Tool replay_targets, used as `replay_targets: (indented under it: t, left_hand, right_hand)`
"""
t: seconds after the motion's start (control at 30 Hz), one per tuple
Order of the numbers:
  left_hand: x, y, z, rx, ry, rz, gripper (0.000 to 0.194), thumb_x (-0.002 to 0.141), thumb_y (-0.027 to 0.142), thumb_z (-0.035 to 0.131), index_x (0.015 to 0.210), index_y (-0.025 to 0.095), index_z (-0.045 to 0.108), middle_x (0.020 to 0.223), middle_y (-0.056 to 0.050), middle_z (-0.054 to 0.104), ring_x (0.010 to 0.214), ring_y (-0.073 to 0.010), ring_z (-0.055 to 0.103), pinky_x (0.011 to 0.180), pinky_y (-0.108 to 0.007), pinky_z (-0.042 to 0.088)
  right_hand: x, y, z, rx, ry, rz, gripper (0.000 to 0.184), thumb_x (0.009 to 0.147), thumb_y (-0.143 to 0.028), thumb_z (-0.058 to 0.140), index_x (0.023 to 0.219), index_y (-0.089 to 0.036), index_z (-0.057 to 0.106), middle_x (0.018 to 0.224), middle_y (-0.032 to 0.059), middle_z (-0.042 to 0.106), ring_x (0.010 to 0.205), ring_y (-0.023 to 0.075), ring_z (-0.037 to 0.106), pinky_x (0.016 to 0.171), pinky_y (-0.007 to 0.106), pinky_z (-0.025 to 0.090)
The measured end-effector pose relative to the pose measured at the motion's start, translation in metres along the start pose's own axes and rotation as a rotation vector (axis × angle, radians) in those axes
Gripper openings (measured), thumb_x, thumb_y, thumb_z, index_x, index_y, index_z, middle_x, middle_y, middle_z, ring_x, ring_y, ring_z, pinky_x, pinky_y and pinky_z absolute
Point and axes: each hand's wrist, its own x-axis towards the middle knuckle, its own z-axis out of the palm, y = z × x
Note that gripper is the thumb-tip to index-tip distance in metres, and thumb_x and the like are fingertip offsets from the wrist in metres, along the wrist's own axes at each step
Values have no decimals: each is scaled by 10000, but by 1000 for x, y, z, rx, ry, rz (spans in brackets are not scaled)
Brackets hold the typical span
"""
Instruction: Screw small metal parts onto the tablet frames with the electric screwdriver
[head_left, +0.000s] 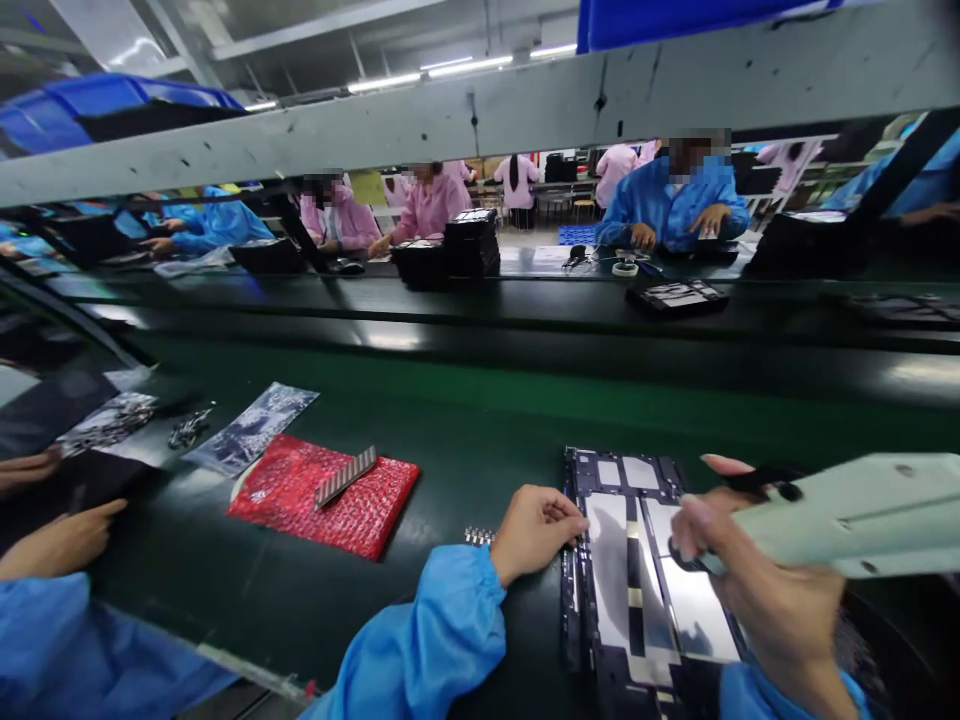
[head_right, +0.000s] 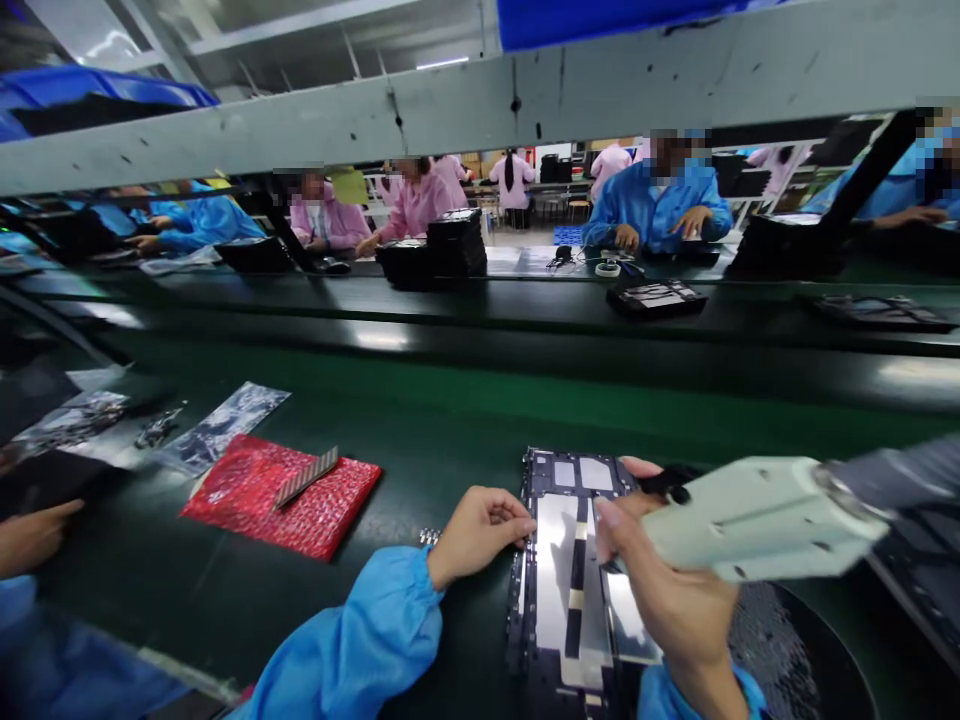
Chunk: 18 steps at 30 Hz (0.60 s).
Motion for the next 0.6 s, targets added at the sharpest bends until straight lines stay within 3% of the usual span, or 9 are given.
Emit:
replay_targets:
  t: [0.13,0.23,0.3,0.43,0.6]
  left_hand:
    - [5,-1,4,194,78,92,118,704,244,699,695,127,714,617,-24,673,564,-120,567,540,-221,402]
    - [10,-4,4,228,98,125,113,716,243,695,702,134,723,645,-23,686,587,-123,571,560,-222,410]
    - [13,-8,4,210,100,127,122,721,249,691,710,134,728,637,-22,683,579,-122,561,551,-221,404]
    - [18,-16,4,125,86,108,87,700,198,677,712,127,726,619,-19,676,561,-119,542,530,-218,386]
    - [22,-24,9,42,102,86,61,681,178,682,695,121,697,623,-18,665,565,-115,550,534,-213,399]
  right_hand:
    - [0,16,28,86,-123,-1,228,802,-264,719,979,-182,601,500,-56,577,437,158,559,610,378,524]
    - [2,21,48,96,-140,-10,198,794,-239,718,943,-189,597,489,-69,579,429,148,558,713,416,541]
    - [3,24,60,103,-156,9,177,788,-252,717,899,-190,595,487,-66,577,436,153,569,673,400,547]
    - [3,31,73,108,-179,72,287,768,-265,726,1004,-173,591,502,-62,575,421,153,562,512,326,506]
    - [0,38,78,105,-187,104,304,756,-266,731,1006,-161,594,487,-65,561,405,142,541,496,310,503]
